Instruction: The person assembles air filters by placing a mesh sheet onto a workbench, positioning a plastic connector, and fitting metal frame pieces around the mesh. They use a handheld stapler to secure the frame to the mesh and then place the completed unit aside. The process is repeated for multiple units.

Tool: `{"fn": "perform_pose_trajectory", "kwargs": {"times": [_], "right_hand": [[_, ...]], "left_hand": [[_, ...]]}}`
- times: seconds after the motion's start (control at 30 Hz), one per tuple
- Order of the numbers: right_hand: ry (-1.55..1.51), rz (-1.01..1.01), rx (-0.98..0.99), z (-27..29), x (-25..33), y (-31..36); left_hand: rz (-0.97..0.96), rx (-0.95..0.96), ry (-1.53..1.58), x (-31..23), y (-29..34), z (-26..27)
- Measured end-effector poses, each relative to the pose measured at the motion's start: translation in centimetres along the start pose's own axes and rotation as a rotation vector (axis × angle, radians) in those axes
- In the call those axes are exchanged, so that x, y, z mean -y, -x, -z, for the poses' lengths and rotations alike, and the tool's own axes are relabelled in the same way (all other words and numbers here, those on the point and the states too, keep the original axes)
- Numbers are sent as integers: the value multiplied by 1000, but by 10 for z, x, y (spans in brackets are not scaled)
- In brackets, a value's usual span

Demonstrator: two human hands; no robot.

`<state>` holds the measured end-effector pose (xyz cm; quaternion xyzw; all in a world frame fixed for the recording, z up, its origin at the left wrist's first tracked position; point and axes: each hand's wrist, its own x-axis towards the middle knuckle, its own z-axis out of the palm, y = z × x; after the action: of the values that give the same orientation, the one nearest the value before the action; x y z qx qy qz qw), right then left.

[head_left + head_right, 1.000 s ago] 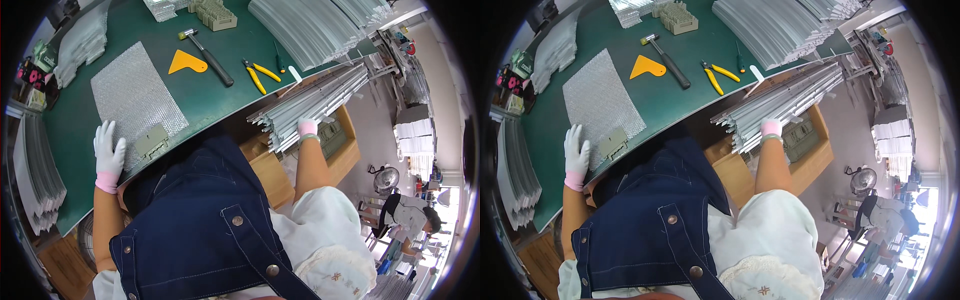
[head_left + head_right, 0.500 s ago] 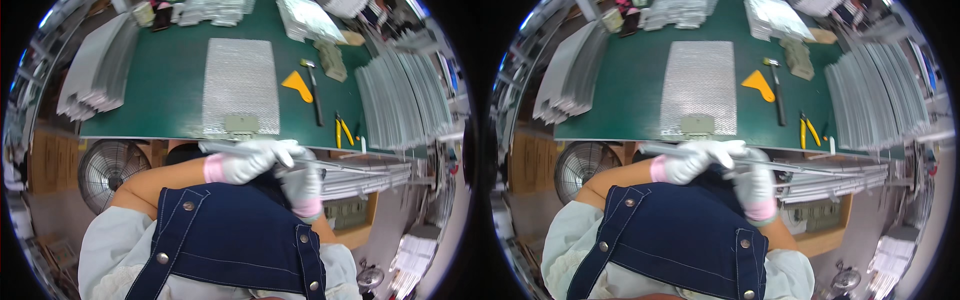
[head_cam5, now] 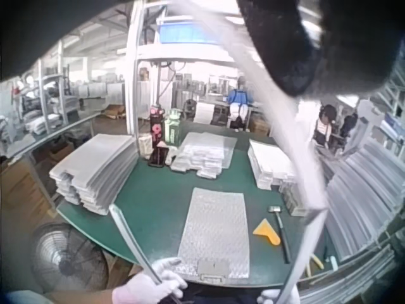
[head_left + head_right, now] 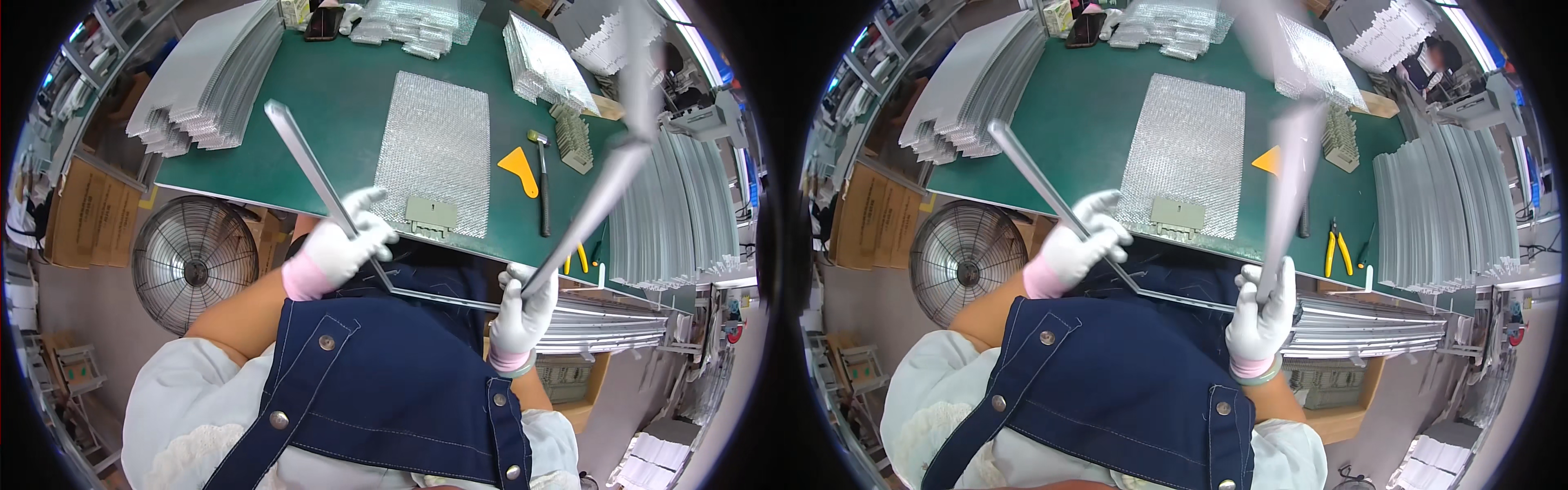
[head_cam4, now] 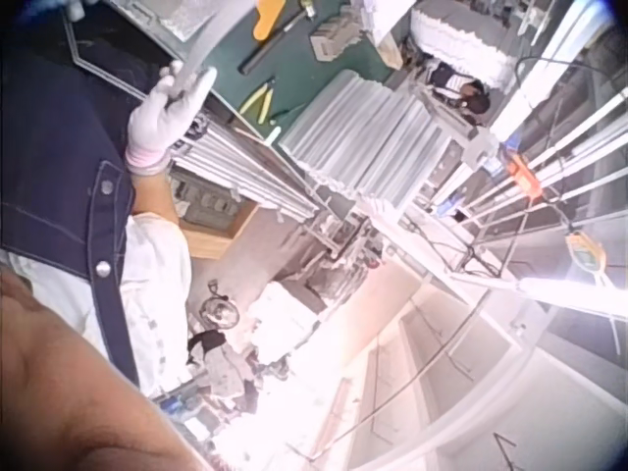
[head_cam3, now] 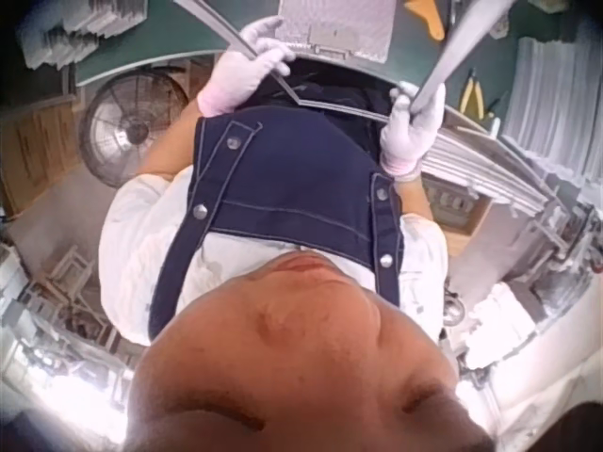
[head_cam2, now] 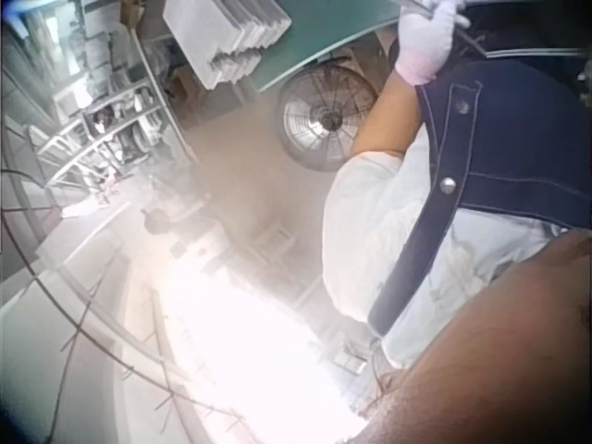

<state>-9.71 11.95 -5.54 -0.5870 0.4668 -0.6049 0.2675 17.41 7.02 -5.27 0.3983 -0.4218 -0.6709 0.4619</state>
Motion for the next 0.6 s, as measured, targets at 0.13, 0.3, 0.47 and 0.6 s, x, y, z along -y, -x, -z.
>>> {"fn": "perform_pose_trajectory", "kwargs": {"times": [0.13,0.3,0.47,0.6], "right_hand": [[-137,-187,4,-25,22,-17],[38,-403,96,-47,-15,-52],[536,-203,171,-31,-84,-95],[620,-228,161,-23,-130,-99]], "left_hand": [[-80,-205,-376,-47,-19,19],[-204,-229,-584,2,-38,27],[-319,-295,-1010,32,-78,37],[-94,-255,-1028,21,-91,33]]}}
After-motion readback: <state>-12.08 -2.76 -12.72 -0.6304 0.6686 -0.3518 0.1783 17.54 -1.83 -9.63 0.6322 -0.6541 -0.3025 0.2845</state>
